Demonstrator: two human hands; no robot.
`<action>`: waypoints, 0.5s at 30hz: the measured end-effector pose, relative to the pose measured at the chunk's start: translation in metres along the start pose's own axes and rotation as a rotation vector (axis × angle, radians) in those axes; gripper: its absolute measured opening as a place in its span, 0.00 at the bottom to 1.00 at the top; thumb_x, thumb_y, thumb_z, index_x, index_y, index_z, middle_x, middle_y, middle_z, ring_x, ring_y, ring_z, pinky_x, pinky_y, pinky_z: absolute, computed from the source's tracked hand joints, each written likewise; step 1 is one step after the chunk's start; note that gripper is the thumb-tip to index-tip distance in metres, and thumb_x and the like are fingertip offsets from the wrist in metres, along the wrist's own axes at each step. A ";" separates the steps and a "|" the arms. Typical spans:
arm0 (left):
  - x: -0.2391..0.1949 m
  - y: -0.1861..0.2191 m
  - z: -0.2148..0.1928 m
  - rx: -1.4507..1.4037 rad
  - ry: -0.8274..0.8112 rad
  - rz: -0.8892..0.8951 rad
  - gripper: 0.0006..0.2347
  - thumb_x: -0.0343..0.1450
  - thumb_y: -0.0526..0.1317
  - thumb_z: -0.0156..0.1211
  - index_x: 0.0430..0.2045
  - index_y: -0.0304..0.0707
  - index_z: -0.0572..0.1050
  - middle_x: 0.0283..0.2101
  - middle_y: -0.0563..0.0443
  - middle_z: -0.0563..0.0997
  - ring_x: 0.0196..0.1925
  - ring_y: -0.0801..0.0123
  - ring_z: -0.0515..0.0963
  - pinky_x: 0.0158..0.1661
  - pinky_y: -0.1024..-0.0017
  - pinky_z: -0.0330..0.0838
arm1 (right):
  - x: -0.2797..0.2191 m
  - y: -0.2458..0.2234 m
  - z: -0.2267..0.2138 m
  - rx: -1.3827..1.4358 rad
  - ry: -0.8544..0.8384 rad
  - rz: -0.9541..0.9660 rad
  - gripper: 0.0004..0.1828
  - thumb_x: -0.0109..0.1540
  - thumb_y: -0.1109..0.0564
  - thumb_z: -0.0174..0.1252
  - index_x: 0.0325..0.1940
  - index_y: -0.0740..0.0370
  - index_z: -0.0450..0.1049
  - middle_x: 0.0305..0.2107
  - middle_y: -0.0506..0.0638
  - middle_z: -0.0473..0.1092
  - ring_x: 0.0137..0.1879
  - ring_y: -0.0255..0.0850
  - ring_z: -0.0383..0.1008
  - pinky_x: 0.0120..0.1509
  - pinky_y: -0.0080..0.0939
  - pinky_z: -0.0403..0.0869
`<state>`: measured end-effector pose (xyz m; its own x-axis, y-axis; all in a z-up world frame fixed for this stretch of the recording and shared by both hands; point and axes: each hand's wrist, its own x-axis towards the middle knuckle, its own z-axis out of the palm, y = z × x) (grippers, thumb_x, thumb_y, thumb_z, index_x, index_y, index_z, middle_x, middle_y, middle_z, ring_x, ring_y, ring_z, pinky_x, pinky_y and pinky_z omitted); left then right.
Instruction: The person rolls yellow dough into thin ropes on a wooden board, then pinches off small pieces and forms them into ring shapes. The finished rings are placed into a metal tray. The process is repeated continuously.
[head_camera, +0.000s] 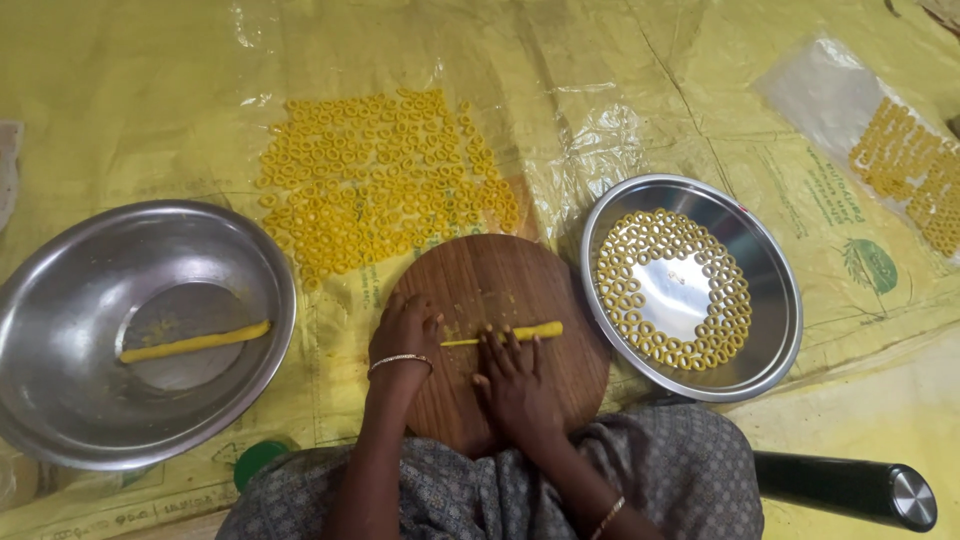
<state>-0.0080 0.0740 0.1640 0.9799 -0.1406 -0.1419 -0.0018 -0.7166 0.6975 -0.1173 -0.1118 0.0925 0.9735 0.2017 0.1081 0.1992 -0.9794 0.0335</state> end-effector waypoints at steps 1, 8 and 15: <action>0.000 0.000 0.001 0.006 -0.001 0.001 0.12 0.73 0.43 0.59 0.49 0.41 0.75 0.55 0.45 0.74 0.59 0.51 0.74 0.53 0.54 0.72 | -0.005 -0.002 -0.001 0.023 -0.007 0.022 0.35 0.70 0.40 0.39 0.77 0.61 0.53 0.73 0.53 0.51 0.79 0.51 0.46 0.78 0.67 0.35; 0.002 -0.004 0.007 0.023 0.087 0.095 0.13 0.71 0.43 0.61 0.47 0.40 0.77 0.58 0.39 0.72 0.60 0.48 0.72 0.51 0.53 0.72 | 0.044 0.006 0.012 0.045 0.088 0.066 0.34 0.71 0.42 0.41 0.77 0.62 0.55 0.74 0.53 0.52 0.80 0.53 0.45 0.80 0.67 0.35; 0.002 -0.003 0.006 0.030 -0.003 0.013 0.13 0.73 0.44 0.59 0.48 0.40 0.76 0.56 0.43 0.74 0.62 0.52 0.73 0.54 0.54 0.73 | 0.015 0.003 -0.002 -0.003 0.014 0.054 0.35 0.70 0.41 0.41 0.77 0.61 0.53 0.75 0.53 0.51 0.80 0.51 0.44 0.80 0.68 0.36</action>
<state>-0.0070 0.0717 0.1572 0.9792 -0.1520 -0.1344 -0.0209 -0.7344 0.6783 -0.1026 -0.1115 0.0964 0.9811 0.1484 0.1242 0.1458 -0.9889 0.0297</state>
